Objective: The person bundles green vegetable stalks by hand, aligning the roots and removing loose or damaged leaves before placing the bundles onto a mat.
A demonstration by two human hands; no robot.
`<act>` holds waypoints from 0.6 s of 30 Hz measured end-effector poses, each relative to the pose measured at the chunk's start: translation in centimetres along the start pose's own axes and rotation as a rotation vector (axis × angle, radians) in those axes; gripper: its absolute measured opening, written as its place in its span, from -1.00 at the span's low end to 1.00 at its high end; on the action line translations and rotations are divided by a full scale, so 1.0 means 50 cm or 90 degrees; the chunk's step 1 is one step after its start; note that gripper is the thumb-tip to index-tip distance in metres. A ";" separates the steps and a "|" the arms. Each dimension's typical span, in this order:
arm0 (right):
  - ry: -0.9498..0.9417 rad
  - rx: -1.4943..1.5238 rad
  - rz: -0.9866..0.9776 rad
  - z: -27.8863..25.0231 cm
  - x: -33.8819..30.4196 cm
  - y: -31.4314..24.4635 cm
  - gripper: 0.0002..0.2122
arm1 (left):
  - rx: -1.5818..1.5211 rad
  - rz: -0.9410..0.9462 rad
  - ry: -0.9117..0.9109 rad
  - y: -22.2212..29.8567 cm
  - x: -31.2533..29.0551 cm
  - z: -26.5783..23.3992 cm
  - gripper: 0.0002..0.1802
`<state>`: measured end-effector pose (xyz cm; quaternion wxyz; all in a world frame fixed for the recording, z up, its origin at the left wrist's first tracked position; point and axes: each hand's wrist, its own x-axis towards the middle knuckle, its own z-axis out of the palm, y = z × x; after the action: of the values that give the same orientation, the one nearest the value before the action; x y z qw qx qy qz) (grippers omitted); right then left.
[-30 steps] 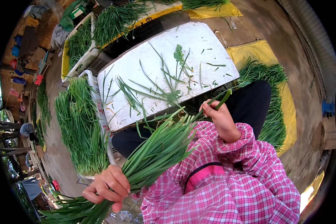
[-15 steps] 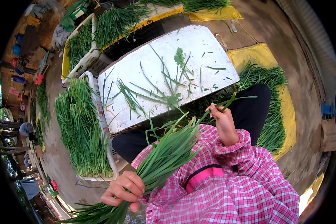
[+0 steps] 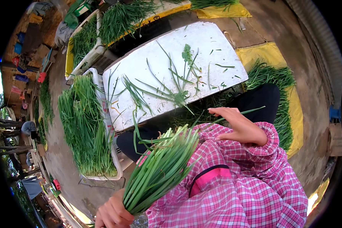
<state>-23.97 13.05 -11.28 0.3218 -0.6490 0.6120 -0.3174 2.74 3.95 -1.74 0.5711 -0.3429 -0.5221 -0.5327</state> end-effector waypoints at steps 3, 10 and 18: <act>-0.004 0.113 -0.112 -0.018 0.022 -0.063 -0.59 | -0.021 -0.013 0.001 -0.003 0.012 0.007 -0.71; 0.000 0.172 -0.098 0.017 0.028 -0.110 -0.74 | -0.039 0.036 -0.066 -0.014 0.040 0.027 -0.74; -0.002 0.259 -0.185 -0.012 0.039 -0.115 -0.60 | -0.149 -0.054 -0.273 -0.035 0.057 0.000 -0.73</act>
<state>-20.99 11.34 -6.25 0.3980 -0.6523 0.4354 -0.4760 0.75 2.91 0.70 0.3810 -0.4896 -0.5797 -0.5282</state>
